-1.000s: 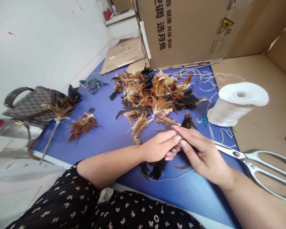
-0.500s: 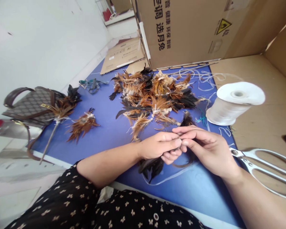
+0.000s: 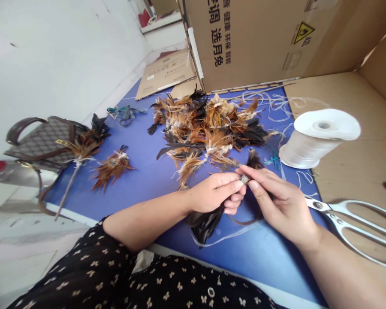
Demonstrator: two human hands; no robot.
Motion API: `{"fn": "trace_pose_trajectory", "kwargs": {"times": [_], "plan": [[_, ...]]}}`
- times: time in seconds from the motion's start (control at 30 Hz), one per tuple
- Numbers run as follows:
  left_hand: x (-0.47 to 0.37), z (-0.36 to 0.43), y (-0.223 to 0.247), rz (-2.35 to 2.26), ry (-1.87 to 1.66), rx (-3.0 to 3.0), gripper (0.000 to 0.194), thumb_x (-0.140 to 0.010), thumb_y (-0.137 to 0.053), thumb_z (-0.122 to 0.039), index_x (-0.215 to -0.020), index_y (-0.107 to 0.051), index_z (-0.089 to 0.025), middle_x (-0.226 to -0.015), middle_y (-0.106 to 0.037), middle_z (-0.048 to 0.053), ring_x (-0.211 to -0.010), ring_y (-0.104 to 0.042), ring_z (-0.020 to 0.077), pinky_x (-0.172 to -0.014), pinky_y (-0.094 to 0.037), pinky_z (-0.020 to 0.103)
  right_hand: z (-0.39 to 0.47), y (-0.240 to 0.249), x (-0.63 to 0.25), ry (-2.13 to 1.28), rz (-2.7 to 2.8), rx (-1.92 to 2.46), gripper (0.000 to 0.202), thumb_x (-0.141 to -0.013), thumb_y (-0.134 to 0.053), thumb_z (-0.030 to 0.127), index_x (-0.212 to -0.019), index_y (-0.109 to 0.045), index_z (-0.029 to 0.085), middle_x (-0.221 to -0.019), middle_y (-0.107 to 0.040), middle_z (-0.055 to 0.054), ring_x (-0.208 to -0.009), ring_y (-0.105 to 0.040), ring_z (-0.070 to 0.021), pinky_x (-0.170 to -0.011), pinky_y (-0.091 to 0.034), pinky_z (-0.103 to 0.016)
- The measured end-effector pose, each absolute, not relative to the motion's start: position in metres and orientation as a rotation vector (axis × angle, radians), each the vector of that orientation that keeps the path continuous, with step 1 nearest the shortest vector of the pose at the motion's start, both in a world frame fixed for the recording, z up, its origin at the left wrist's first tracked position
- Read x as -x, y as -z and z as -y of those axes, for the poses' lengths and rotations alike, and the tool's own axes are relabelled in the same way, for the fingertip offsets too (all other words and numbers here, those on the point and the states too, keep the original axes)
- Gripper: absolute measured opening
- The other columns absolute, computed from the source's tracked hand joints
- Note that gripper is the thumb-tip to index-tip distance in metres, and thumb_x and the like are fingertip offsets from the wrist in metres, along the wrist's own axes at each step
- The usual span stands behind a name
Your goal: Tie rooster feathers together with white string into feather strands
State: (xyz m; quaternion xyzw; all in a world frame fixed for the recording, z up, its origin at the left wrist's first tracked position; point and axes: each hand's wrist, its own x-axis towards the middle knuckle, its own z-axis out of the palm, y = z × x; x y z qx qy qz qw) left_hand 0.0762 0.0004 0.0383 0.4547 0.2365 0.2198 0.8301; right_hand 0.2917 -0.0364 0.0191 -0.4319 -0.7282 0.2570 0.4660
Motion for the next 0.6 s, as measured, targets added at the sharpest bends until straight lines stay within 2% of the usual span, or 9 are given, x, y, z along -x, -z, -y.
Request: {"fn": "trace_pose_trajectory", "kwargs": {"times": [0.1,0.2,0.33,0.4,0.5,0.6], "plan": [[-0.078,0.0,-0.033,-0.507,-0.502,-0.977,0.052,-0.1,-0.073,-0.067,-0.097,-0.055,-0.018,-0.079,-0.048,-0.006,-0.062,-0.048,0.0067,-0.061,-0.048,0.028,0.034,-0.021,-0.292,-0.577,1.875,0.96,0.048,-0.11,-0.069,0.02,-0.156,-0.072,0.036,-0.141,-0.083,-0.004,-0.123,-0.082,-0.0255,-0.114,-0.067,-0.047],[-0.079,0.0,-0.029,-0.537,-0.507,-1.011,0.053,-0.1,-0.073,-0.068,-0.097,-0.056,-0.017,-0.08,-0.05,-0.006,-0.063,-0.051,0.0072,-0.064,-0.054,0.03,0.031,-0.022,-0.291,-0.582,1.899,0.925,0.05,-0.11,-0.069,0.019,-0.156,-0.072,0.037,-0.142,-0.082,-0.004,-0.125,-0.082,-0.028,-0.116,-0.066,-0.053],[-0.076,-0.001,-0.033,-0.587,-0.505,-1.11,0.049,-0.103,-0.071,-0.063,-0.094,-0.058,-0.017,-0.078,-0.054,-0.005,-0.062,-0.056,0.0078,-0.066,-0.059,0.031,0.034,-0.025,-0.288,-0.638,1.9,0.912,0.046,-0.11,-0.069,0.022,-0.152,-0.074,0.038,-0.147,-0.079,-0.003,-0.131,-0.08,-0.0313,-0.121,-0.063,-0.058],[-0.074,-0.005,-0.04,-0.597,-0.544,-1.12,0.045,-0.105,-0.07,-0.059,-0.095,-0.059,-0.017,-0.077,-0.056,-0.005,-0.062,-0.058,0.0083,-0.069,-0.062,0.031,0.037,-0.026,-0.287,-0.681,1.835,0.971,0.048,-0.111,-0.068,0.028,-0.158,-0.07,0.04,-0.149,-0.078,-0.003,-0.132,-0.079,-0.031,-0.121,-0.064,-0.057],[-0.07,-0.014,-0.057,-0.61,-0.698,-1.083,0.038,-0.107,-0.07,-0.052,-0.095,-0.062,-0.017,-0.078,-0.061,-0.003,-0.064,-0.061,0.0089,-0.074,-0.063,0.03,0.043,-0.025,-0.289,-0.726,1.621,1.082,0.054,-0.113,-0.068,0.034,-0.166,-0.061,0.04,-0.151,-0.077,-0.004,-0.119,-0.083,-0.0255,-0.114,-0.068,-0.05],[-0.062,-0.024,-0.077,-0.66,-0.915,-1.028,0.031,-0.109,-0.07,-0.045,-0.095,-0.062,-0.018,-0.083,-0.065,-0.001,-0.069,-0.064,0.0092,-0.078,-0.062,0.029,0.045,-0.026,-0.295,-0.719,1.524,1.145,0.04,-0.111,-0.072,0.035,-0.151,-0.076,0.032,-0.135,-0.084,-0.006,-0.102,-0.085,-0.0212,-0.103,-0.072,-0.043]]}}
